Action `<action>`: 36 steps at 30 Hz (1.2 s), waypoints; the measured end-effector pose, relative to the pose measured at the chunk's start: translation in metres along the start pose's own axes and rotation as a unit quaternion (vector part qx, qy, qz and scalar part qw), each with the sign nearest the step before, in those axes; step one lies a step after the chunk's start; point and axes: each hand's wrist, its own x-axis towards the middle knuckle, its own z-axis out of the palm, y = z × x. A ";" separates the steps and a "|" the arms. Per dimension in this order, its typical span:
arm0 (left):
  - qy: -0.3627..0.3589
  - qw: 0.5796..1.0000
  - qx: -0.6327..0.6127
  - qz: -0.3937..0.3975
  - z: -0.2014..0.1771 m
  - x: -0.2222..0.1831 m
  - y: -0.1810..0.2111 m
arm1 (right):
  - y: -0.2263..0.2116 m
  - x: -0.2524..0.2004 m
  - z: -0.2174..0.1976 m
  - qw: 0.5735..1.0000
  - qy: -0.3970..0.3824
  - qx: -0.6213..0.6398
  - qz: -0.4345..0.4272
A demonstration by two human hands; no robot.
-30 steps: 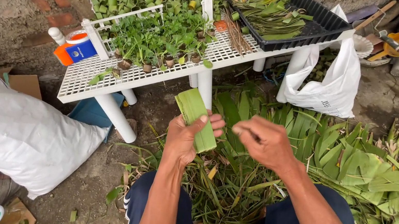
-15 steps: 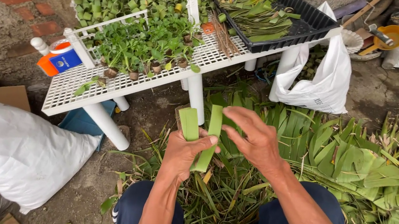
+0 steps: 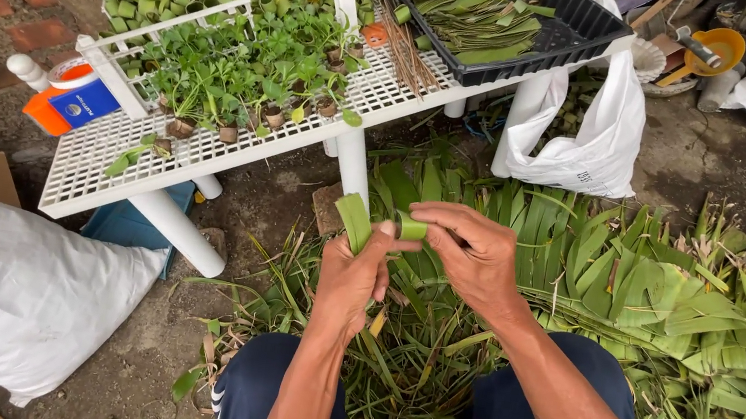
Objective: Weaving and folding green leaves into small containers or strips
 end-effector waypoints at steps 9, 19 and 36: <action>0.067 0.991 -0.019 0.117 -0.007 0.009 -0.006 | 0.025 -0.011 0.012 0.987 -0.006 0.107 0.115; 0.021 0.988 0.080 0.132 -0.018 -0.002 -0.006 | 0.013 -0.006 0.005 0.985 -0.053 -0.012 0.164; 0.002 1.000 -0.016 -0.007 -0.032 -0.001 -0.010 | 0.000 0.001 0.000 0.968 -0.098 -0.192 -0.129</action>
